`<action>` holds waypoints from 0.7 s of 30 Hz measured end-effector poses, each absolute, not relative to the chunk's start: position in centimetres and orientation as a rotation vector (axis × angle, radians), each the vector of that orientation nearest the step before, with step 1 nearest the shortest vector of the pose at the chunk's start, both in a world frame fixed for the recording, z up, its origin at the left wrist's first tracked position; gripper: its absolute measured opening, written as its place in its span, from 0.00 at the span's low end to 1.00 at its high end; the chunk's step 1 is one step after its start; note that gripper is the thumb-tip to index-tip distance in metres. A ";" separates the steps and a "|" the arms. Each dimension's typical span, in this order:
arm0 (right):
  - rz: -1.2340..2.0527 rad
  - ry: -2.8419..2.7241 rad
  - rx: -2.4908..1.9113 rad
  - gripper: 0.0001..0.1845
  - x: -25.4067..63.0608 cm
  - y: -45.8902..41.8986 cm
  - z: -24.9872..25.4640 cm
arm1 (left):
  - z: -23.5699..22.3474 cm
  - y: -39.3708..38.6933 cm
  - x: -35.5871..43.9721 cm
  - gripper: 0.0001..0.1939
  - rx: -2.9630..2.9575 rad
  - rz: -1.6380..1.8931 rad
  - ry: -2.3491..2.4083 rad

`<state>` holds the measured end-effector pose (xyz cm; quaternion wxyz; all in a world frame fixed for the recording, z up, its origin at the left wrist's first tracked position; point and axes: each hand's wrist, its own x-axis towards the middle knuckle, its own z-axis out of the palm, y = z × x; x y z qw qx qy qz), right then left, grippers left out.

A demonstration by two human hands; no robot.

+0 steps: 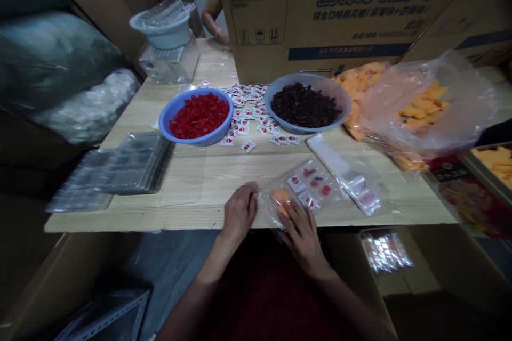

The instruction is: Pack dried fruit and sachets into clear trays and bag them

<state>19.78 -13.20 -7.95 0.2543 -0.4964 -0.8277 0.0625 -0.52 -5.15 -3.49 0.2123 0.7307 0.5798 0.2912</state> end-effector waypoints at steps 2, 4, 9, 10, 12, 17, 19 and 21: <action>0.133 -2.210 -1.309 0.30 19.7 -13.1 -8.4 | -3.2 -5.7 -1.1 0.07 2.035 0.798 1.593; 0.123 -2.176 -1.276 0.27 19.5 -13.1 -8.3 | -2.9 -6.5 -1.6 0.07 2.028 0.804 1.609; 0.143 -2.134 -1.231 0.25 19.0 -13.0 -7.9 | -3.3 -7.8 -1.7 0.13 1.994 0.873 1.606; 0.131 -2.126 -1.230 0.25 18.9 -12.9 -8.0 | -3.5 -7.8 -1.6 0.16 2.010 0.877 1.570; 0.094 -2.105 -1.223 0.25 18.9 -12.8 -7.8 | -3.7 -7.7 -1.5 0.14 2.038 0.893 1.496; 0.182 -2.044 -1.094 0.29 20.3 -12.5 -3.6 | -0.8 -8.2 -2.5 0.09 1.846 0.931 1.436; 0.274 -2.003 -1.045 0.29 21.2 -12.3 -0.3 | 1.5 -8.2 -3.0 0.15 1.815 0.900 1.299; 0.386 -1.905 -1.064 0.27 21.9 -12.1 2.9 | 3.6 -7.6 -3.0 0.36 1.861 0.863 1.138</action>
